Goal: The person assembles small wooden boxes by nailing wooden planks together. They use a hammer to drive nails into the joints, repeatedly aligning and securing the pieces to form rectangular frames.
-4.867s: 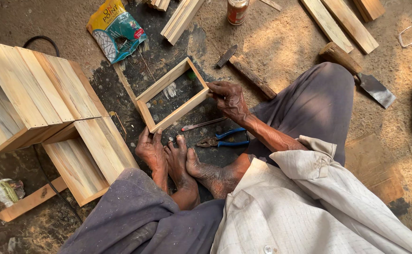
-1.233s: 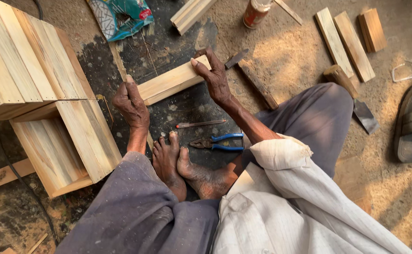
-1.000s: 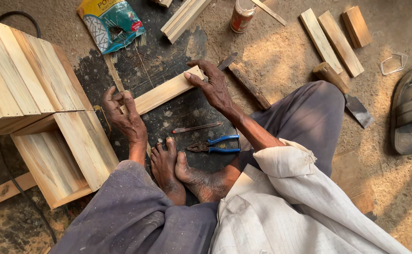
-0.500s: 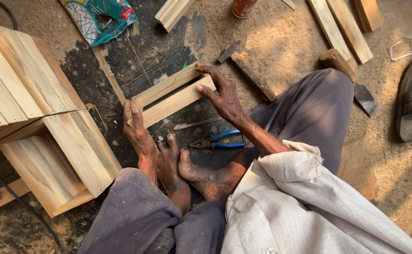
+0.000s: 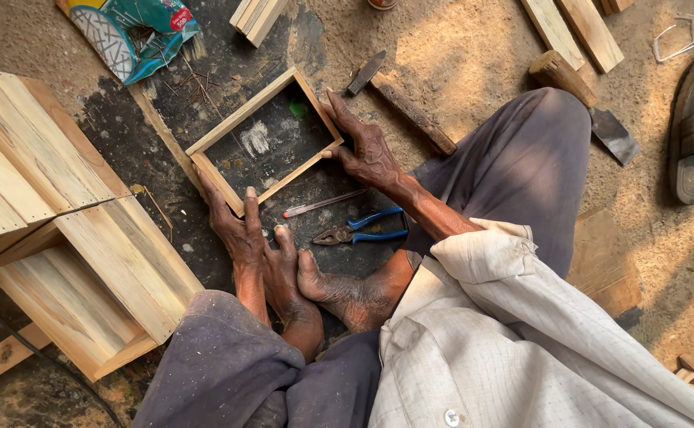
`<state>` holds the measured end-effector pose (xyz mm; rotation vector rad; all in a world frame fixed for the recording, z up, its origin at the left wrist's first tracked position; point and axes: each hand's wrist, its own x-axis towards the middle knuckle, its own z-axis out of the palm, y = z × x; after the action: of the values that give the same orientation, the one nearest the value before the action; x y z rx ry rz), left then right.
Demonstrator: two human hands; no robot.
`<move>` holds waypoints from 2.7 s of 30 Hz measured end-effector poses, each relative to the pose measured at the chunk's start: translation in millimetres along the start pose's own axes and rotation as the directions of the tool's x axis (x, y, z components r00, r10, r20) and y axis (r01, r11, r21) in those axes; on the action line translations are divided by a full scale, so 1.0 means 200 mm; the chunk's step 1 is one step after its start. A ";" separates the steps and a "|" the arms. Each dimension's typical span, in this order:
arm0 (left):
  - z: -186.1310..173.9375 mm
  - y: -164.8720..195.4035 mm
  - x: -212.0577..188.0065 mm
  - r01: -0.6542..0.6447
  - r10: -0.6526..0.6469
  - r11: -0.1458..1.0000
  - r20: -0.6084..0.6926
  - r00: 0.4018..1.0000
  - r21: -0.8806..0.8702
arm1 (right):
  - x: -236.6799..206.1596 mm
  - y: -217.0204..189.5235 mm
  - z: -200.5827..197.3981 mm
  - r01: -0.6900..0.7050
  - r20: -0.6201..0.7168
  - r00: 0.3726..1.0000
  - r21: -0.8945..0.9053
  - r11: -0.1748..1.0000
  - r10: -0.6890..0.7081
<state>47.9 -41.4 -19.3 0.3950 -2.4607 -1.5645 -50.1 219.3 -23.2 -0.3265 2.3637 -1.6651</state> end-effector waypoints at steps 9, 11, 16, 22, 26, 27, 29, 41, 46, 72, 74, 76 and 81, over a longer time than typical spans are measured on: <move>0.11 0.00 0.19 -0.297 0.326 0.763 0.054 0.944 0.575 | -0.03 0.05 -0.29 -0.016 -0.286 0.887 -0.805 0.593 -0.363; 0.17 0.02 0.26 -0.297 0.246 0.703 0.171 0.954 0.646 | -0.06 0.07 -0.35 -0.250 -0.347 0.938 -0.712 0.656 -0.021; 0.20 0.07 0.32 -0.323 0.177 0.655 0.277 0.944 0.683 | -0.09 0.07 -0.44 -0.338 -0.329 0.928 -0.539 0.772 0.177; 0.19 0.08 0.32 -0.335 0.207 0.638 0.265 0.942 0.694 | -0.04 -0.02 -0.47 -0.503 -0.172 0.859 -0.116 0.856 0.482; 0.19 0.08 0.32 -0.337 0.206 0.652 0.269 0.941 0.679 | -0.02 -0.08 -0.32 -0.350 -0.119 0.914 0.259 0.900 0.389; 0.19 0.08 0.32 -0.332 0.201 0.658 0.267 0.943 0.676 | -0.02 -0.09 -0.27 -0.284 -0.114 0.935 0.332 0.899 0.337; 0.19 0.08 0.32 -0.341 0.223 0.624 0.257 0.940 0.703 | -0.03 -0.10 -0.20 -0.343 -0.124 0.896 0.419 0.841 0.427; 0.19 0.08 0.33 -0.322 0.220 0.636 0.235 0.947 0.701 | -0.09 -0.14 -0.12 -0.219 -0.281 0.921 0.197 0.956 0.269; 0.19 0.08 0.33 -0.336 0.265 0.667 0.210 0.941 0.665 | 0.00 -0.17 -0.14 0.038 -0.377 0.911 -0.327 0.944 -0.167; 0.24 0.19 0.29 -0.313 0.128 0.747 0.335 0.933 0.587 | 0.25 -0.54 0.14 0.375 0.089 0.919 -0.500 0.781 -0.384; 0.24 0.19 0.30 -0.372 0.305 0.776 0.214 0.928 0.509 | 0.28 -0.54 0.20 0.554 0.147 0.804 -0.538 0.635 -0.577; 0.23 0.19 0.30 -0.371 0.317 0.808 0.193 0.929 0.459 | 0.33 -0.53 0.25 0.615 0.244 0.764 -0.558 0.558 -0.597; 0.23 0.18 0.30 -0.352 0.157 0.735 0.359 0.920 0.579 | 0.39 -0.49 0.27 0.630 0.323 0.752 -0.607 0.484 -0.574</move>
<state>-27.7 -7.7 -4.4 -0.1111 -3.0693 -0.6680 -102.4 115.6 46.9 -1.4960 2.9089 -0.7717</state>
